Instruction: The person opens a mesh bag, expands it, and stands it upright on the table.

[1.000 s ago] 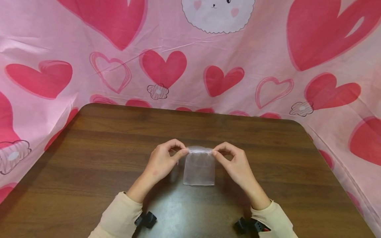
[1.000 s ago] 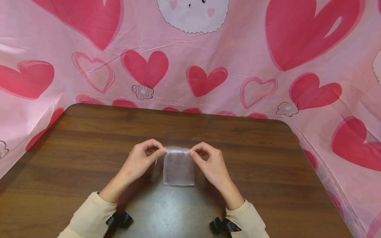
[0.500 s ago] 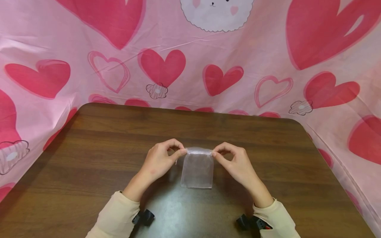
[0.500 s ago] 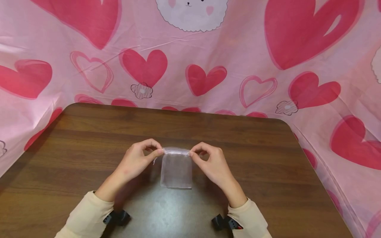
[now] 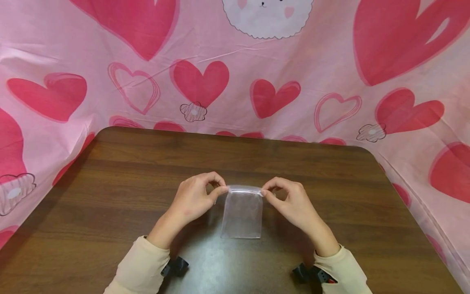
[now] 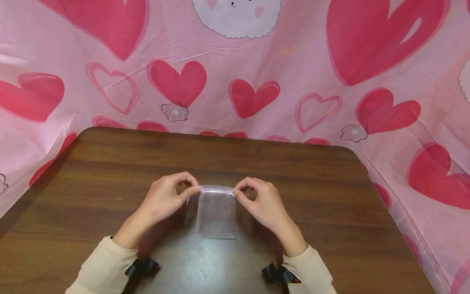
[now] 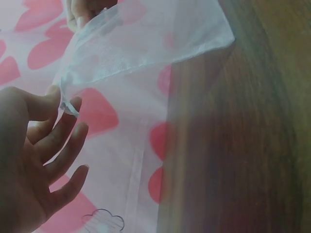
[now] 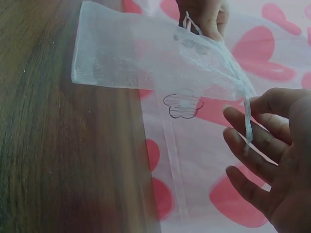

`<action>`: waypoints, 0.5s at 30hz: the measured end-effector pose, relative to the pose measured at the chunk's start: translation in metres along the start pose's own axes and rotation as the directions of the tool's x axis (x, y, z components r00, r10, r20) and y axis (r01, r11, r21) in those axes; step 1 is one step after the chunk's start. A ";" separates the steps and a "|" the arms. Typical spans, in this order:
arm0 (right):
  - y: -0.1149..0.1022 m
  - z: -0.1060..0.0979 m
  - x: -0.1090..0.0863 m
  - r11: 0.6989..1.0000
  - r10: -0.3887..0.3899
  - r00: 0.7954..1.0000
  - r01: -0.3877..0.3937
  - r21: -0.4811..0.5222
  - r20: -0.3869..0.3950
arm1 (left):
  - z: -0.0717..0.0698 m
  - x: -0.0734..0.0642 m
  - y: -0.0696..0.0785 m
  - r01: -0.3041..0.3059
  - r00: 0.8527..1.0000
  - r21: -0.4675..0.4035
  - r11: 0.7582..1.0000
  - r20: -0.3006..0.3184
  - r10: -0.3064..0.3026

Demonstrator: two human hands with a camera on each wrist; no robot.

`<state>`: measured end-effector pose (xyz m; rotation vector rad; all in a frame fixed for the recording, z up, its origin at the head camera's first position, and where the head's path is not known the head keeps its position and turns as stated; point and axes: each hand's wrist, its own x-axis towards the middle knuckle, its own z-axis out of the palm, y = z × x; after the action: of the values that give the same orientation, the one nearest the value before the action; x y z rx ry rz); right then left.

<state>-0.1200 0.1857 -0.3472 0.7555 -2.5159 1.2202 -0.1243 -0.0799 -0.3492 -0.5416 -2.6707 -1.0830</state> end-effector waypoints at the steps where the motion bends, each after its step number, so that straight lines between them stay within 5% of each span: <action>1: 0.000 0.000 0.000 1.000 -0.012 1.000 0.012 -0.007 0.000 | 0.000 0.000 0.000 -0.013 1.000 0.019 1.000 -0.004 0.013; 15: 0.004 -0.003 -0.002 0.987 -0.098 0.995 0.102 -0.128 0.037 | -0.004 -0.001 -0.004 -0.115 0.993 0.088 0.990 -0.006 0.116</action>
<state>-0.1209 0.1910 -0.3487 0.8627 -2.5193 1.0095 -0.1248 -0.0852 -0.3488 -0.6622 -2.6264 -0.9306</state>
